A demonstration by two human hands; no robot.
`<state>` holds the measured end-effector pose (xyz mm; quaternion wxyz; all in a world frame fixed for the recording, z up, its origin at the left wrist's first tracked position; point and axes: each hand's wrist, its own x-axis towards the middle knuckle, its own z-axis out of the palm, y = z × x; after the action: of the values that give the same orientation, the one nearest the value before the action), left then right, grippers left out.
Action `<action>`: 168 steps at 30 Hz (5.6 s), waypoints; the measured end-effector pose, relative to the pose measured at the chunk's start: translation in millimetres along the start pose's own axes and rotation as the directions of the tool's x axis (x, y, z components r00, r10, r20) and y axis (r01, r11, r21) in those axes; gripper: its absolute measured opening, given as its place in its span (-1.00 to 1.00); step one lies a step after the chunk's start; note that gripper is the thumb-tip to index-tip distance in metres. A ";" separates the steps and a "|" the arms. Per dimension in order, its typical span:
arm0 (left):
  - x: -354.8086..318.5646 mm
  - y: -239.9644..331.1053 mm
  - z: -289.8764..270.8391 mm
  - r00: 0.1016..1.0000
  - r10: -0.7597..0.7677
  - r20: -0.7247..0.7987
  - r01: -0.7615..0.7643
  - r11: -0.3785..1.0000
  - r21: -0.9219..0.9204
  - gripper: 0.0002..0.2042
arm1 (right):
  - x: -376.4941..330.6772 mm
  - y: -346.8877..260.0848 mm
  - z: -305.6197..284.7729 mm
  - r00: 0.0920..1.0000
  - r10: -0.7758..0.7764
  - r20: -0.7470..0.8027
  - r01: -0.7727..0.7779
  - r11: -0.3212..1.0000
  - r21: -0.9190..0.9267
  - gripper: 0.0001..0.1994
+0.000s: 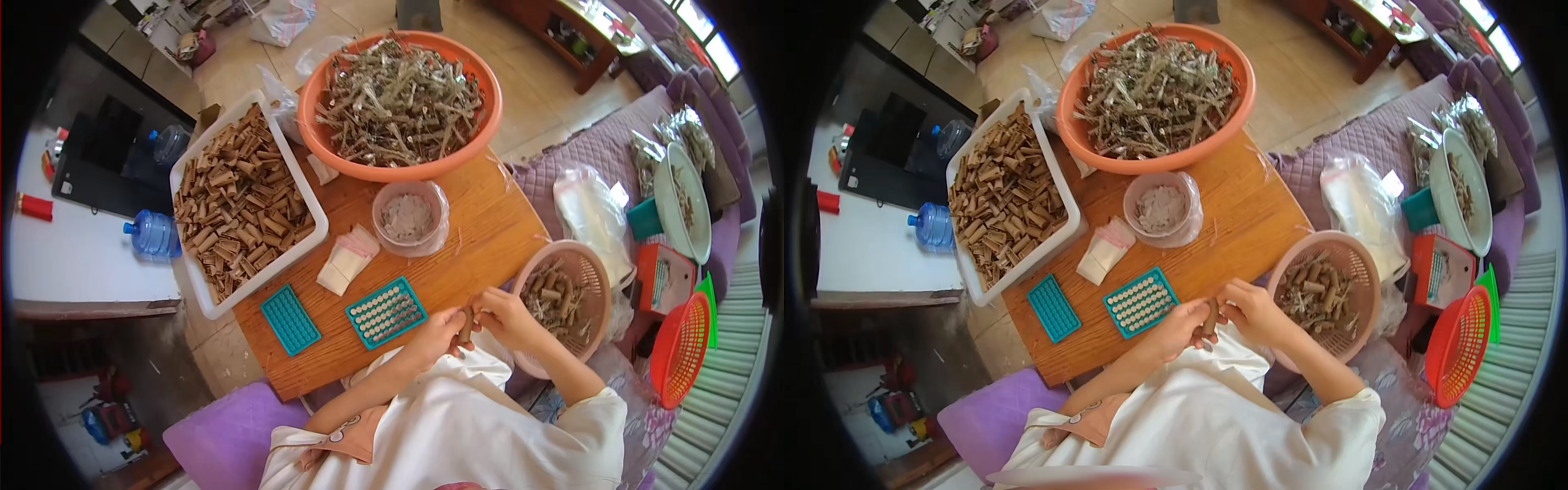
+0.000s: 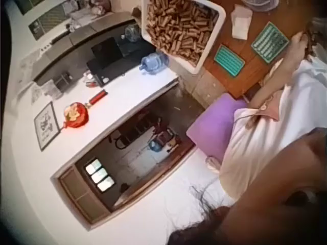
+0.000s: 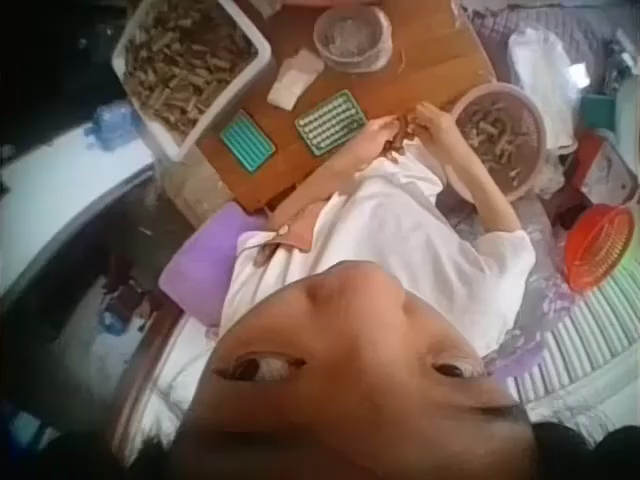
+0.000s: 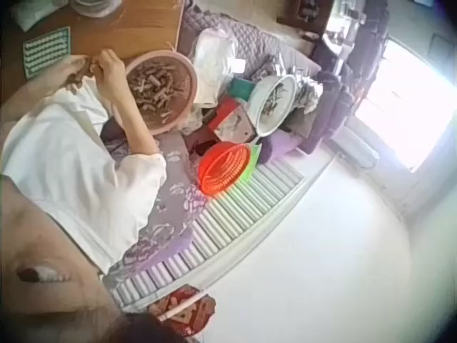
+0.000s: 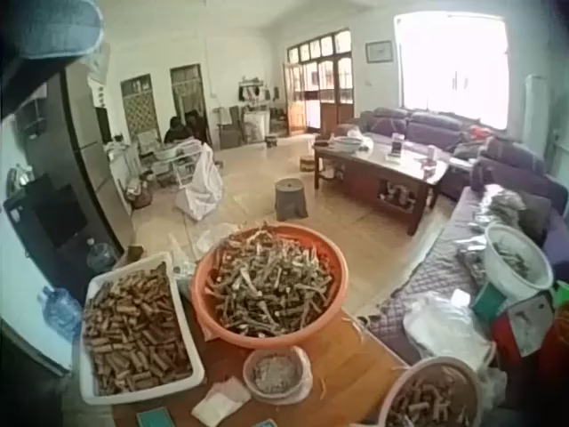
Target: The person assembles small capsules into paper tubes by hand.
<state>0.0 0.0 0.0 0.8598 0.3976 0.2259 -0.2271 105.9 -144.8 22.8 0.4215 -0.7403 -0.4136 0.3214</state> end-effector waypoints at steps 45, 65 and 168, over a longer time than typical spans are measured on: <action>19.6 274.0 -79.7 0.419 0.883 -0.211 -0.895 0.440 0.066 -0.86 | -50.7 8.6 -37.1 0.908 0.291 -0.301 -0.411 0.757 -0.508 -0.80; -24.9 221.7 -71.9 0.528 0.840 -0.124 -0.849 0.521 -0.084 -0.81 | 116.2 -56.0 -0.8 0.798 -0.191 -0.571 0.265 0.963 0.048 -0.65; -138.0 45.5 -118.6 0.202 0.796 -0.571 -0.780 0.483 0.398 -0.77 | 363.6 -149.5 231.2 0.805 -0.579 0.129 0.591 0.760 -0.271 -0.86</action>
<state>-108.4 148.8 36.0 0.6929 0.5175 0.2932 0.4076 28.3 304.4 8.3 0.3761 -0.6228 -0.6752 0.1215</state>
